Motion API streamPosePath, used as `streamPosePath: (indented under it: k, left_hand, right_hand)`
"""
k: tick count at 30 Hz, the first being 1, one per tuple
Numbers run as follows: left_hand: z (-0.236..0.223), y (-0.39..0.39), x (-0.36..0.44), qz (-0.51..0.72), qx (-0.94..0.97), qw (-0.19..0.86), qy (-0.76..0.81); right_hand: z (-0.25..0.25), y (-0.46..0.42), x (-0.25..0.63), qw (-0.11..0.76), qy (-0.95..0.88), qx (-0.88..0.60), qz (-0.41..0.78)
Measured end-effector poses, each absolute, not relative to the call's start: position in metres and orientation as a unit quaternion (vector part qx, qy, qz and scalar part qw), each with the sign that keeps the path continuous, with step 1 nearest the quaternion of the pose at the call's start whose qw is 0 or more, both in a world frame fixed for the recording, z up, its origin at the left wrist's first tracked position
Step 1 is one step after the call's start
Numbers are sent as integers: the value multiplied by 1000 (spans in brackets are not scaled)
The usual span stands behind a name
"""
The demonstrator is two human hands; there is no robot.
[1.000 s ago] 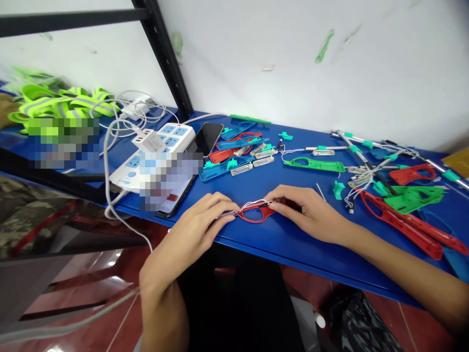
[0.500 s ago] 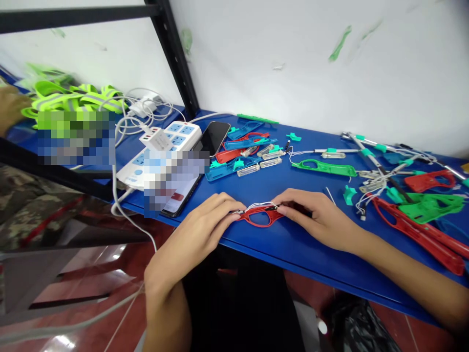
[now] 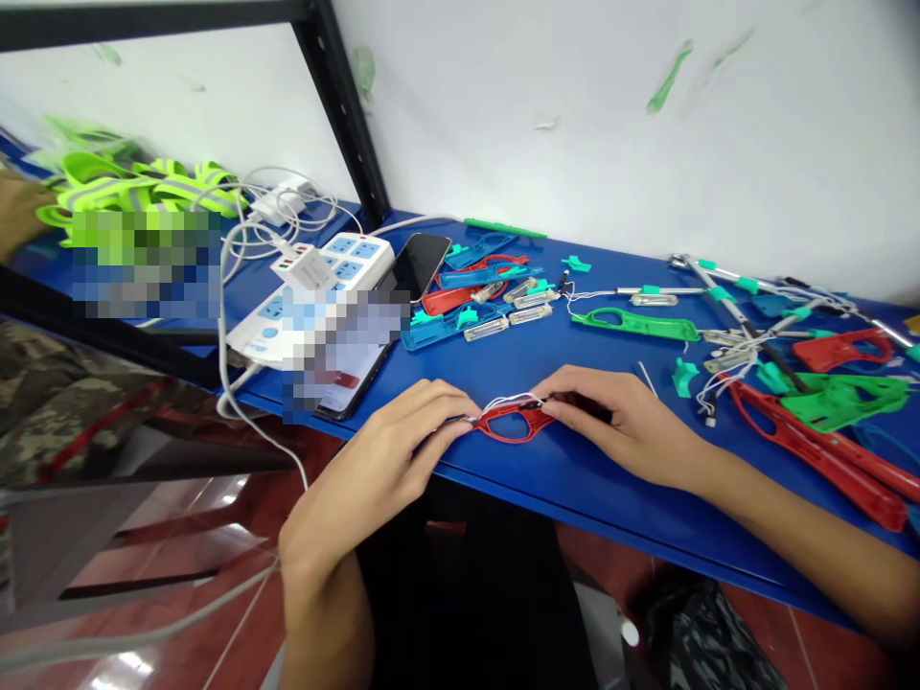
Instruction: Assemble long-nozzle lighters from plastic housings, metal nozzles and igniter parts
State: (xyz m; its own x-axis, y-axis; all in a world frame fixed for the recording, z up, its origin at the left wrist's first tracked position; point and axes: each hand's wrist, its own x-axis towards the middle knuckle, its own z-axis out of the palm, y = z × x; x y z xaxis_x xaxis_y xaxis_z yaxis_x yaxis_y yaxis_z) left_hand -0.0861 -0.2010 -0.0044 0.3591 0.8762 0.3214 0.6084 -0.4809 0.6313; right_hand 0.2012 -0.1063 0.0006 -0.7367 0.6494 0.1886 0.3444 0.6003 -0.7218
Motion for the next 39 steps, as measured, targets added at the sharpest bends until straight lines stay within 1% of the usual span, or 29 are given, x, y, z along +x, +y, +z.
streamPosePath:
  k: [13,17,20,25,28,35,39]
  left_hand:
    - [-11,-208,-83,321,789,180,492]
    - [-9,-209,-82,294,802,153,496]
    - [-9,-210,-81,281,814,118,494]
    - [-16,-211,-76,282,824,0,491]
    - [-22,-212,-73,301,816,-30,493]
    - [-26,-210,-70,321,804,-52,498]
    - [-24,-196,-65,320,809,-37,492]
  right_hand:
    - [2,-110,201,225,-884,-263,315]
    - [1,-111,200,232,-886,-260,304]
    - [-2,-113,200,241,-893,-248,288]
    - [-6,-112,200,257,-905,-233,247]
    - [-6,-111,200,255,-909,-224,242]
    - [-5,-108,199,242,-909,-235,247]
    - [0,-107,205,257,-906,-248,226]
